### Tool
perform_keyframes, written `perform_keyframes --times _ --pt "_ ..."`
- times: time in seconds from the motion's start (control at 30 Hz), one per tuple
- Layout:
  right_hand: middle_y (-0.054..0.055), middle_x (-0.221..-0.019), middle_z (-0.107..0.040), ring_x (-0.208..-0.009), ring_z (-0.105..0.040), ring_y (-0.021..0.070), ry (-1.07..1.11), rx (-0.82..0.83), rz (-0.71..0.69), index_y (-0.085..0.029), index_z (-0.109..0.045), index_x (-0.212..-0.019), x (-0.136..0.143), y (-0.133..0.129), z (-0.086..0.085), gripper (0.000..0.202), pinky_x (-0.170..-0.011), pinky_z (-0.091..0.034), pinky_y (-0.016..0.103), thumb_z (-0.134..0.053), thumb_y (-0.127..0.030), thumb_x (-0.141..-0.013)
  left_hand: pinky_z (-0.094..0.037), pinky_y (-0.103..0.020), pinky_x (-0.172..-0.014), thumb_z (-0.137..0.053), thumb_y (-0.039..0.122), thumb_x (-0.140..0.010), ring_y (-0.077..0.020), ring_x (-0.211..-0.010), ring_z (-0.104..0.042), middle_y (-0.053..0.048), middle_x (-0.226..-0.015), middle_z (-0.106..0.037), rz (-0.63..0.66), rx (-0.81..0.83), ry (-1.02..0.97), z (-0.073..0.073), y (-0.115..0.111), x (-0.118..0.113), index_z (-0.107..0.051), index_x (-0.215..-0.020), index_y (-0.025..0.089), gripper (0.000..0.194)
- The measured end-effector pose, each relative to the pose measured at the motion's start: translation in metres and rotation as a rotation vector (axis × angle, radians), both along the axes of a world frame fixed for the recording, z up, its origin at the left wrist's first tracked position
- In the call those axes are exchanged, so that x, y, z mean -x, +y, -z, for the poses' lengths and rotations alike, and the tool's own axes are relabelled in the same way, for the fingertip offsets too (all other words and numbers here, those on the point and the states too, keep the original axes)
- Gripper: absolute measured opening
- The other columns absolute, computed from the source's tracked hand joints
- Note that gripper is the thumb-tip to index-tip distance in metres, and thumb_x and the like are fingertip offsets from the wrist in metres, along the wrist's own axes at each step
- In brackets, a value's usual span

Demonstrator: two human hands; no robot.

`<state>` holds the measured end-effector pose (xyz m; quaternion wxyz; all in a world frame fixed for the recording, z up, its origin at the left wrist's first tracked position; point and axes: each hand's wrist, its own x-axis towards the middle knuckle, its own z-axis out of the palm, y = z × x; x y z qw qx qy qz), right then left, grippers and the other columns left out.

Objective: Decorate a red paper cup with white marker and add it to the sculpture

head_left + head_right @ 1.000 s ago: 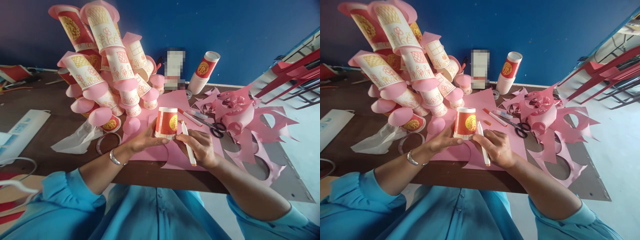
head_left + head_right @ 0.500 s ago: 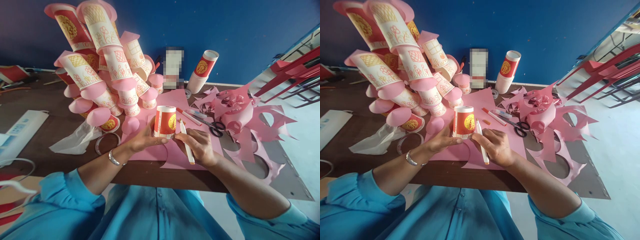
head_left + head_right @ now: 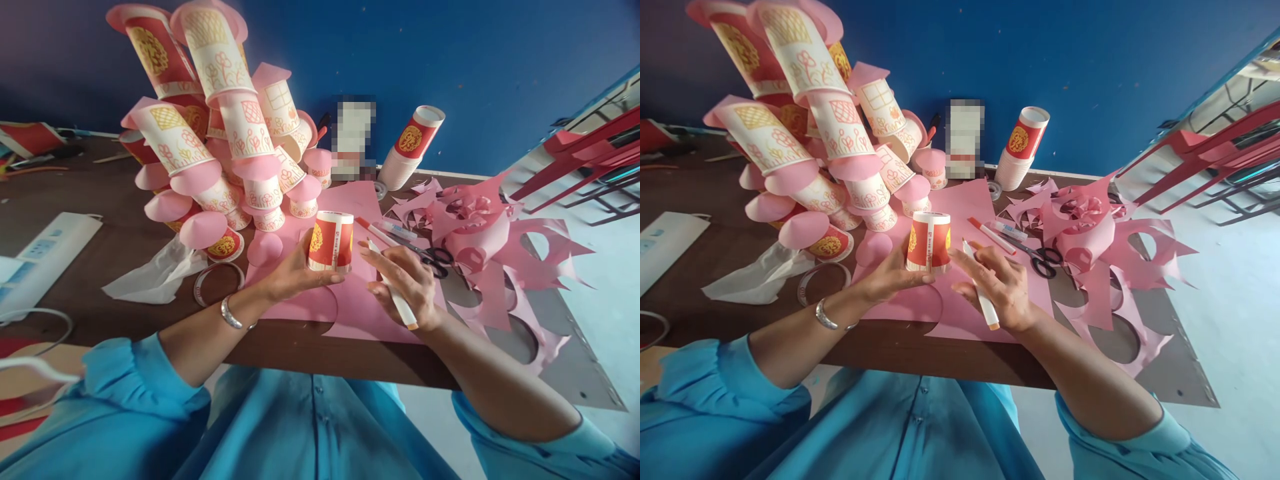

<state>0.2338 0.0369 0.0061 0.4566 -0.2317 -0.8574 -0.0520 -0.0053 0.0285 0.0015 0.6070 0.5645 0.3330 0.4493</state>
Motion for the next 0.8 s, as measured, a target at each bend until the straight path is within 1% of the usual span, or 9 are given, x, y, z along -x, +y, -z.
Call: perform_keyframes --times 0.1,0.17,0.27,0.33,0.4,0.5,0.6,0.73,0.8 --pt "0.005 -0.096 -0.072 -0.079 -0.074 0.0185 0.066 0.021 0.030 -0.024 -0.066 -0.142 0.000 -0.004 -0.004 0.035 -0.070 -0.069 0.035 -0.051 -0.040 -0.114 -0.062 -0.039 -0.085 -0.093 0.050 -0.079 -0.0202 -0.090 -0.068 -0.001 -0.096 -0.069 0.005 -0.032 0.060 -0.001 -0.001 0.000 -0.070 -0.117 0.025 0.052" --pt "0.004 -0.092 -0.075 -0.077 -0.076 0.0194 0.136 0.095 0.041 -0.023 -0.068 -0.129 0.001 -0.006 -0.005 0.025 -0.069 -0.069 0.035 -0.059 -0.036 -0.110 -0.061 -0.039 -0.085 -0.092 0.050 -0.080 -0.0197 -0.089 -0.066 -0.002 -0.096 -0.068 -0.003 -0.043 0.075 -0.002 -0.002 -0.001 -0.069 -0.114 0.024 0.049" --pt "0.001 -0.083 -0.076 -0.073 -0.077 0.0193 0.241 0.184 0.015 -0.023 -0.066 -0.111 0.003 -0.011 -0.006 0.012 -0.069 -0.069 0.036 -0.068 -0.033 -0.105 -0.060 -0.036 -0.082 -0.095 0.048 -0.077 -0.0197 -0.089 -0.065 -0.004 -0.099 -0.067 -0.047 -0.059 0.120 -0.004 -0.003 -0.003 -0.066 -0.115 0.022 0.055" --pt "0.001 -0.085 -0.078 -0.076 -0.078 0.0193 0.248 0.166 0.008 -0.024 -0.064 -0.111 0.005 -0.014 -0.008 0.012 -0.068 -0.069 0.034 -0.070 -0.028 -0.102 -0.059 -0.034 -0.077 -0.096 0.048 -0.075 -0.0195 -0.087 -0.064 -0.004 -0.098 -0.067 -0.089 -0.097 0.189 -0.004 -0.003 -0.004 -0.064 -0.114 0.021 0.058" --pt "0.001 -0.087 -0.078 -0.076 -0.079 0.0182 0.220 0.114 0.022 -0.024 -0.063 -0.112 0.006 -0.016 -0.011 0.014 -0.064 -0.067 0.031 -0.072 -0.025 -0.101 -0.060 -0.035 -0.075 -0.095 0.051 -0.075 -0.0208 -0.087 -0.064 -0.004 -0.098 -0.067 -0.105 -0.149 0.234 -0.005 -0.003 -0.005 -0.065 -0.112 0.021 0.057" --pt "0.000 -0.082 -0.076 -0.068 -0.076 0.0157 0.152 0.035 0.030 -0.023 -0.063 -0.109 0.007 -0.018 -0.018 0.011 -0.058 -0.065 0.026 -0.072 -0.022 -0.102 -0.064 -0.041 -0.084 -0.093 0.056 -0.078 -0.0262 -0.098 -0.068 -0.006 -0.102 -0.070 -0.100 -0.209 0.296 -0.005 -0.004 -0.006 -0.067 -0.111 0.022 0.054" --pt "0.000 -0.078 -0.075 -0.065 -0.076 0.0154 0.102 -0.026 0.026 -0.021 -0.062 -0.109 0.009 -0.018 -0.023 0.010 -0.055 -0.064 0.025 -0.071 -0.019 -0.103 -0.065 -0.046 -0.093 -0.091 0.058 -0.080 -0.0288 -0.107 -0.070 -0.008 -0.111 -0.071 -0.110 -0.243 0.348 -0.004 -0.005 -0.007 -0.066 -0.121 0.022 0.060" --pt "0.001 -0.078 -0.075 -0.066 -0.076 0.0157 0.074 -0.065 -0.023 -0.017 -0.062 -0.111 0.011 -0.019 -0.026 0.011 -0.056 -0.065 0.025 -0.069 -0.015 -0.104 -0.065 -0.046 -0.093 -0.088 0.059 -0.083 -0.0265 -0.102 -0.071 -0.007 -0.114 -0.072 -0.078 -0.289 0.367 0.001 -0.005 -0.008 -0.063 -0.126 0.023 0.062" --pt "0.003 -0.080 -0.076 -0.067 -0.077 0.0155 0.058 -0.065 -0.043 -0.016 -0.061 -0.111 0.012 -0.020 -0.025 0.010 -0.058 -0.065 0.025 -0.068 -0.015 -0.104 -0.065 -0.045 -0.089 -0.089 0.060 -0.081 -0.0270 -0.100 -0.072 -0.010 -0.117 -0.071 -0.106 -0.296 0.407 0.005 -0.005 -0.007 -0.060 -0.126 0.021 0.066"
